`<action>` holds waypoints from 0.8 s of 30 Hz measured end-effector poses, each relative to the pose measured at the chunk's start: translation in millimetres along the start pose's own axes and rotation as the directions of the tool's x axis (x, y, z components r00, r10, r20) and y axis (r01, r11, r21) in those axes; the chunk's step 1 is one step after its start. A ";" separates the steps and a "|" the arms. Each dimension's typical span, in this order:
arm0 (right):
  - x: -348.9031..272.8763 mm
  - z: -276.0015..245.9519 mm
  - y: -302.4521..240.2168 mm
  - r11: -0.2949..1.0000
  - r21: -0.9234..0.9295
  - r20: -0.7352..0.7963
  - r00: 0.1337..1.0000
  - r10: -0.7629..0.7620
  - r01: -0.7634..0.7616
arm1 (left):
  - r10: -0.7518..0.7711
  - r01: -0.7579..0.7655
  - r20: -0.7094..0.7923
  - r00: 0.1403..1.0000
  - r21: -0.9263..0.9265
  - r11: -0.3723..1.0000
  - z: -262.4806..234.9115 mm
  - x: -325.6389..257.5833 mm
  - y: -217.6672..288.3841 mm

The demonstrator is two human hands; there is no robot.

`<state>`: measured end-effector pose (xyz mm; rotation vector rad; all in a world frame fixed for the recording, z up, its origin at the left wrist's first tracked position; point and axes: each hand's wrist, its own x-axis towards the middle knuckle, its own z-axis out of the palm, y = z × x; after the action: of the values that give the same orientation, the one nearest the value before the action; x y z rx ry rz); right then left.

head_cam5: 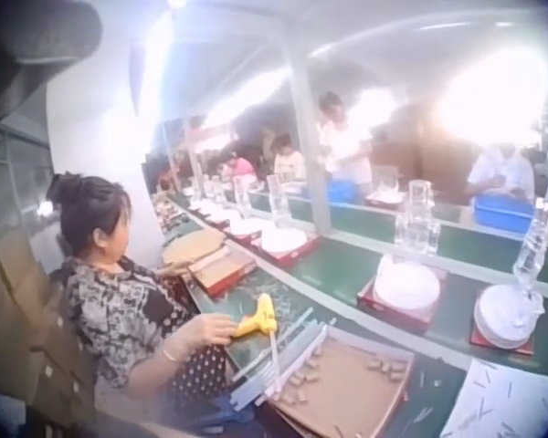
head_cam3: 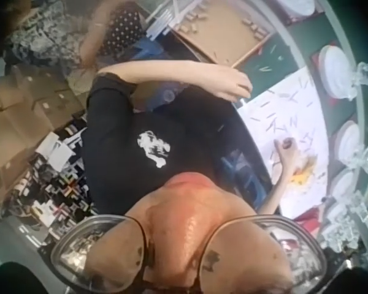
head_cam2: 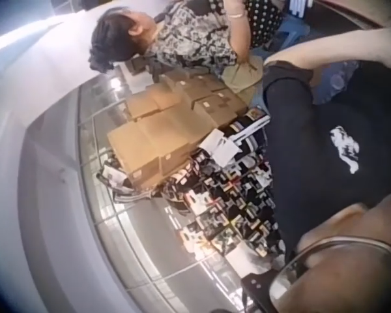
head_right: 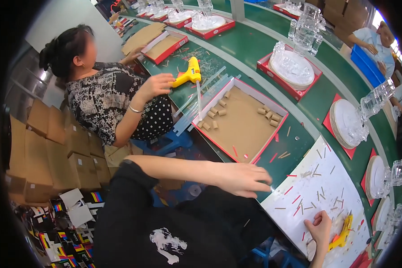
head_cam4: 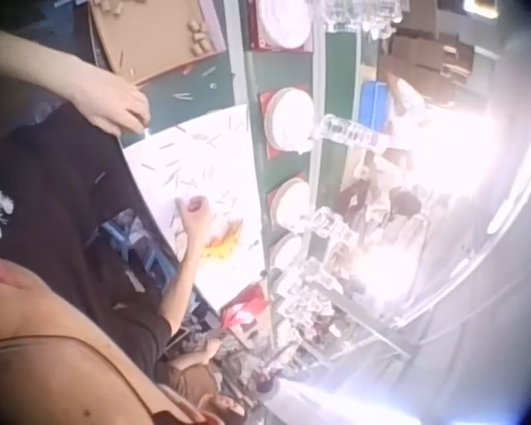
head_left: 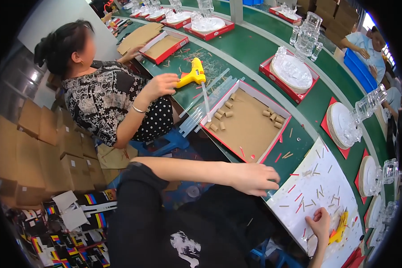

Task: Apply glue to small components of a glass item and fold cardboard boxes for packaging on an assembly line.

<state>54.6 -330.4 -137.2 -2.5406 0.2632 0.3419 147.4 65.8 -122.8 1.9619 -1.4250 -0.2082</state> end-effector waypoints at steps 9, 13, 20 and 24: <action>-0.9 6.3 -7.7 1.000 -0.010 -0.062 0.998 0.005 -0.006 | -0.226 0.299 -0.326 0.918 0.194 0.934 82.6 31.8 -14.1; 0.1 8.4 -8.2 0.998 -0.062 -0.097 0.995 0.001 -0.007 | -0.254 0.332 -0.398 0.881 0.140 0.933 91.2 30.4 -4.4; 2.8 30.8 0.7 0.978 -0.208 -0.344 0.937 -0.063 -0.010 | -0.283 0.316 -0.464 0.839 -0.009 0.949 93.5 25.5 -10.2; 4.2 39.4 13.3 0.974 -0.227 -0.436 0.895 -0.100 -0.002 | -0.282 0.322 -0.492 0.824 -0.004 0.947 95.4 28.9 -11.7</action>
<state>47.8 -320.1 -177.1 -2.8184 0.3465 -0.2566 119.7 0.4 -193.7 2.1048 -0.8009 0.2008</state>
